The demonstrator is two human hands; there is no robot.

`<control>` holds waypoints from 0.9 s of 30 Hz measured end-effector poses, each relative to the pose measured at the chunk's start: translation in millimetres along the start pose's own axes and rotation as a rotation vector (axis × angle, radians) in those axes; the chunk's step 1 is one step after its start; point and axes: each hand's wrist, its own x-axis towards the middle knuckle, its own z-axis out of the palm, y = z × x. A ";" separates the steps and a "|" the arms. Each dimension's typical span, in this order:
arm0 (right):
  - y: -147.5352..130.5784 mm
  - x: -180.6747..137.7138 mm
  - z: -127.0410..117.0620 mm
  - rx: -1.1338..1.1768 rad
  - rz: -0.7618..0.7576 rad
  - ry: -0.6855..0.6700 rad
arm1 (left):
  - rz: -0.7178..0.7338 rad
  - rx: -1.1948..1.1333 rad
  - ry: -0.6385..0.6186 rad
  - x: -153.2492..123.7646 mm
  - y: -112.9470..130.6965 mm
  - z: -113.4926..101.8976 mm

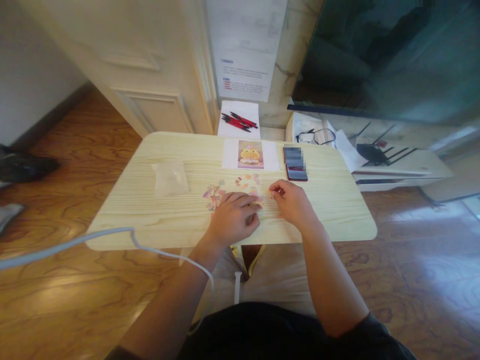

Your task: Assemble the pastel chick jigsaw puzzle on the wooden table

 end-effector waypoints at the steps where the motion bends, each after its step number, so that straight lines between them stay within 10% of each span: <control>1: -0.8 -6.5 -0.4 0.035 0.005 -0.029 | 0.001 -0.005 0.006 -0.3 -0.2 0.0; 27: 4.6 -19.5 5.6 -0.080 -0.025 -0.042 | 0.016 0.013 -0.018 -0.4 -1.4 -0.1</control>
